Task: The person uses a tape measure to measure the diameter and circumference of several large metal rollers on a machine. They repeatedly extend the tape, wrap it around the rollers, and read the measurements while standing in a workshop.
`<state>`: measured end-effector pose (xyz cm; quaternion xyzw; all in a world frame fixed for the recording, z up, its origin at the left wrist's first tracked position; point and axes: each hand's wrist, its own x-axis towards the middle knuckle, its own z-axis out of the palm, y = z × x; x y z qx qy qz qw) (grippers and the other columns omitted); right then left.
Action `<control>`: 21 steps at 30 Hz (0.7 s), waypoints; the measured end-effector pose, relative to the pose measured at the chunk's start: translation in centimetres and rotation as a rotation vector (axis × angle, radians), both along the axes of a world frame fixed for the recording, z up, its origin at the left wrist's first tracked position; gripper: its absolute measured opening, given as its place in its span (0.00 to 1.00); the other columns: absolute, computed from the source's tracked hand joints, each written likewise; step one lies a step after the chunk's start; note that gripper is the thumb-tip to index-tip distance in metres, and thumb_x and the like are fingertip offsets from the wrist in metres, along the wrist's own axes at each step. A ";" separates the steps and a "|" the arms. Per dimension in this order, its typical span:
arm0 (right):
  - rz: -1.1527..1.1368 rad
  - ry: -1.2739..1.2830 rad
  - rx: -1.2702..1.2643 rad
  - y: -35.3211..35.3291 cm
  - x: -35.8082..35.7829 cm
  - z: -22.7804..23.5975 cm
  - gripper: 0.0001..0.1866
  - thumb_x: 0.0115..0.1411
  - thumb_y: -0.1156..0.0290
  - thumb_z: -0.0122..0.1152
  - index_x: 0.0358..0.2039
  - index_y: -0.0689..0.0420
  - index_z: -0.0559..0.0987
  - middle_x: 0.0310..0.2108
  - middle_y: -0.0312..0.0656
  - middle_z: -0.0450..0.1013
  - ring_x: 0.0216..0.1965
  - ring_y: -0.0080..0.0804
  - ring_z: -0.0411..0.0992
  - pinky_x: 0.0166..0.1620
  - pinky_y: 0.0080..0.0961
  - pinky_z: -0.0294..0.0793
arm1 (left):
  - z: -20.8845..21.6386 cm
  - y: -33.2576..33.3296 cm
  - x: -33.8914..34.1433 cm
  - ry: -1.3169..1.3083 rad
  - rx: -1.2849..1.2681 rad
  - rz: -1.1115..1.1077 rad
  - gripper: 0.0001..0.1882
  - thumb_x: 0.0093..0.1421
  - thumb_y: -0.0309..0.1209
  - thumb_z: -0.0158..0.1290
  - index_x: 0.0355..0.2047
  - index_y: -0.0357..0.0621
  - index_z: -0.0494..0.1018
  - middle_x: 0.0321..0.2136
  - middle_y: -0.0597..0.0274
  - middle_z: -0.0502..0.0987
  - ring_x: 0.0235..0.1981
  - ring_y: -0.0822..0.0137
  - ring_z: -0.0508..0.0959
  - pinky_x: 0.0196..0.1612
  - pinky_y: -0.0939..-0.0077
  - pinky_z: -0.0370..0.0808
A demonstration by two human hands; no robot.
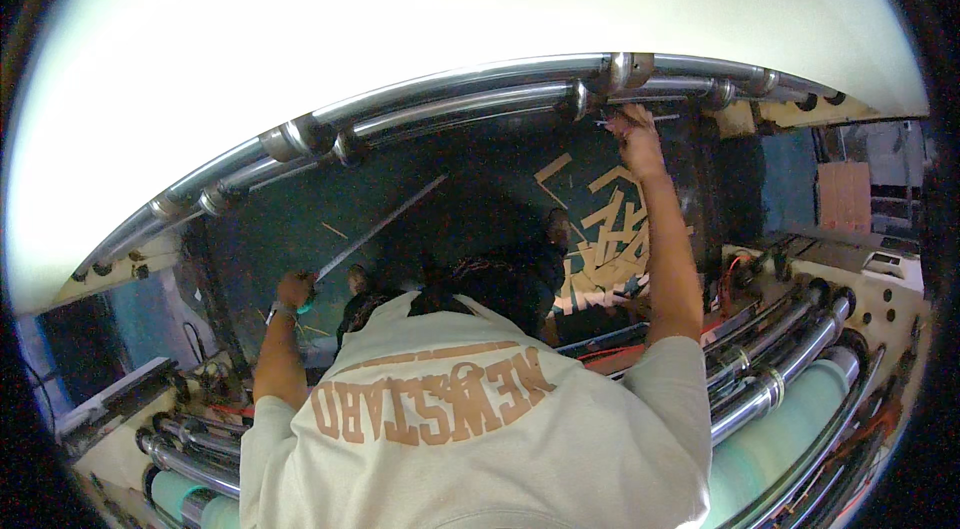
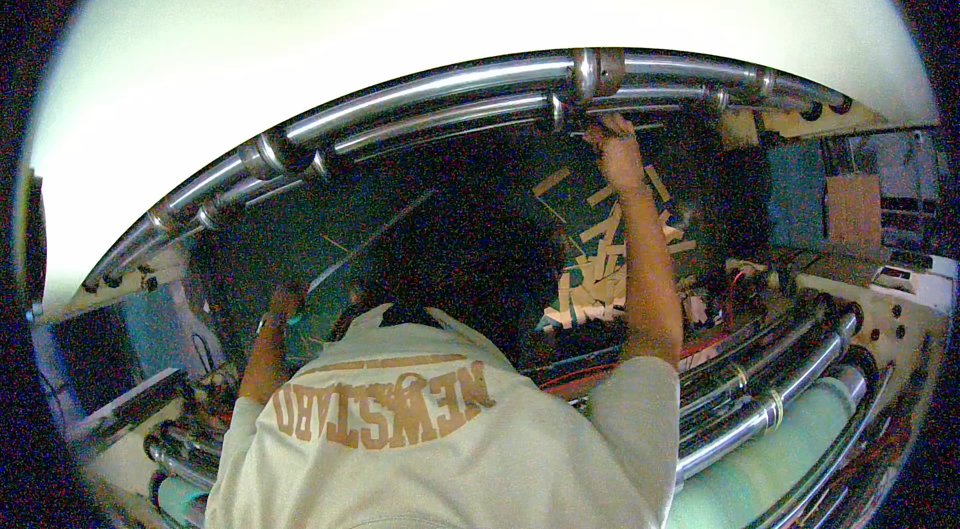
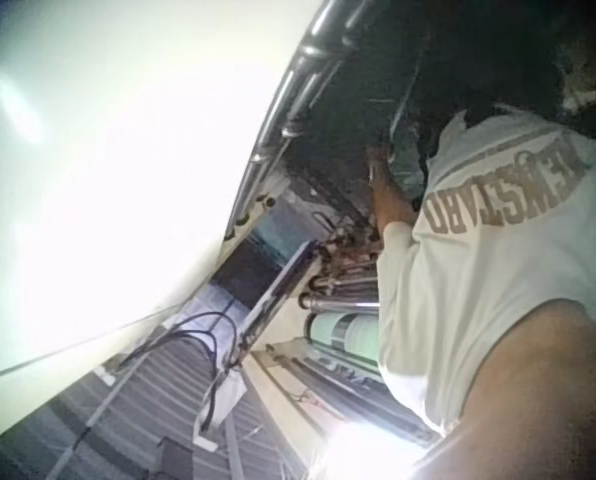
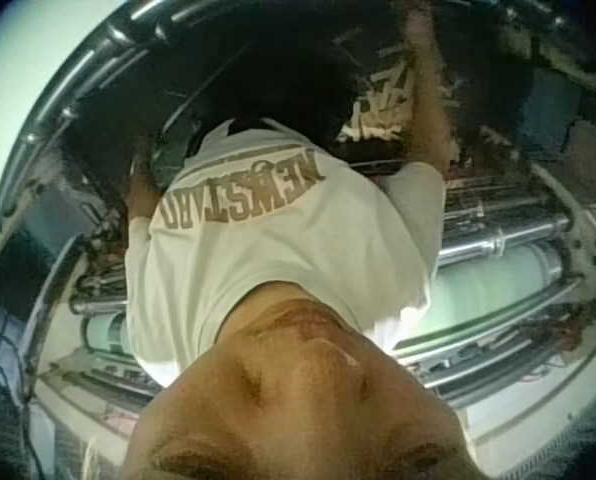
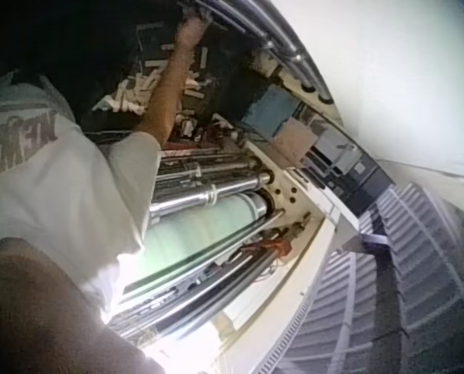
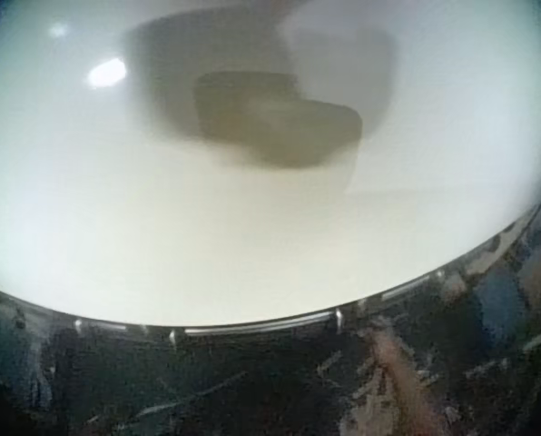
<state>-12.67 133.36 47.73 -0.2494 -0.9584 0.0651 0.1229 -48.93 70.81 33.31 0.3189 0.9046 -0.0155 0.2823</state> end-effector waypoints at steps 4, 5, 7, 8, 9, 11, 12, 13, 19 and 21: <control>0.127 -0.109 0.110 0.6 -0.4 1.6 0.11 0.44 0.74 0.55 0.31 0.54 0.76 0.42 0.42 0.67 0.47 0.40 0.61 0.51 0.34 0.58 | 0.5 3.6 -1.0 -0.036 0.037 -0.054 0.18 0.50 0.45 0.45 0.25 0.43 0.74 0.24 0.49 0.75 0.28 0.49 0.74 0.31 0.60 0.69; 0.133 -0.172 0.103 0.5 -0.6 2.0 0.12 0.43 0.76 0.55 0.31 0.54 0.76 0.42 0.42 0.66 0.48 0.40 0.61 0.51 0.34 0.58 | 1.2 4.9 -0.8 -0.050 0.051 -0.049 0.18 0.50 0.45 0.46 0.25 0.43 0.74 0.24 0.49 0.74 0.28 0.50 0.74 0.31 0.60 0.69; 0.183 -0.237 0.184 1.7 -0.1 1.0 0.12 0.46 0.72 0.51 0.33 0.53 0.76 0.44 0.39 0.66 0.49 0.37 0.60 0.53 0.34 0.56 | 2.4 7.4 -0.3 -0.081 0.090 -0.023 0.18 0.50 0.45 0.47 0.25 0.43 0.74 0.24 0.49 0.74 0.28 0.50 0.74 0.31 0.60 0.69; 0.220 -0.242 0.213 1.8 0.0 1.1 0.12 0.48 0.70 0.50 0.34 0.53 0.76 0.44 0.38 0.66 0.49 0.36 0.60 0.55 0.35 0.54 | 2.8 8.2 0.0 -0.099 0.114 0.007 0.18 0.50 0.45 0.47 0.25 0.43 0.74 0.24 0.49 0.74 0.28 0.50 0.74 0.31 0.60 0.69; 0.259 -0.249 0.239 1.9 0.0 1.2 0.12 0.50 0.69 0.48 0.34 0.53 0.76 0.44 0.37 0.67 0.50 0.34 0.60 0.56 0.35 0.53 | 3.1 8.8 0.3 -0.123 0.143 0.060 0.18 0.50 0.45 0.48 0.26 0.42 0.74 0.24 0.49 0.74 0.27 0.51 0.74 0.31 0.60 0.69; 0.278 -0.312 0.253 2.0 -0.3 1.5 0.12 0.49 0.69 0.48 0.34 0.51 0.76 0.44 0.36 0.66 0.51 0.34 0.59 0.56 0.36 0.52 | 2.6 9.1 0.4 -0.144 0.125 0.080 0.18 0.49 0.45 0.48 0.27 0.43 0.74 0.24 0.49 0.75 0.26 0.51 0.74 0.31 0.61 0.69; 0.286 -0.340 0.260 1.9 -0.6 1.9 0.12 0.49 0.69 0.48 0.33 0.51 0.77 0.45 0.36 0.66 0.51 0.33 0.59 0.56 0.36 0.52 | 2.4 9.5 0.5 -0.136 0.077 0.046 0.18 0.49 0.45 0.48 0.27 0.43 0.75 0.24 0.49 0.75 0.26 0.51 0.74 0.31 0.61 0.69; 0.302 -0.393 0.256 1.9 -0.9 2.4 0.12 0.49 0.69 0.48 0.33 0.50 0.77 0.45 0.36 0.66 0.52 0.34 0.58 0.57 0.36 0.51 | 2.2 9.7 0.6 -0.128 0.029 0.012 0.17 0.49 0.45 0.49 0.28 0.44 0.75 0.24 0.49 0.75 0.26 0.51 0.75 0.31 0.62 0.70; 0.311 -0.371 0.286 2.3 -0.8 2.4 0.12 0.48 0.68 0.49 0.35 0.47 0.76 0.43 0.38 0.67 0.50 0.37 0.59 0.52 0.36 0.59 | 1.4 7.2 1.3 -0.055 -0.003 -0.174 0.16 0.49 0.43 0.48 0.25 0.43 0.75 0.24 0.48 0.74 0.27 0.51 0.75 0.31 0.61 0.70; 0.249 -0.147 0.294 2.7 0.7 -0.3 0.13 0.47 0.71 0.51 0.35 0.51 0.75 0.40 0.40 0.68 0.45 0.39 0.64 0.45 0.35 0.64 | 1.2 7.1 2.2 -0.084 -0.053 -0.083 0.15 0.49 0.42 0.48 0.24 0.43 0.75 0.23 0.49 0.74 0.27 0.51 0.75 0.30 0.61 0.69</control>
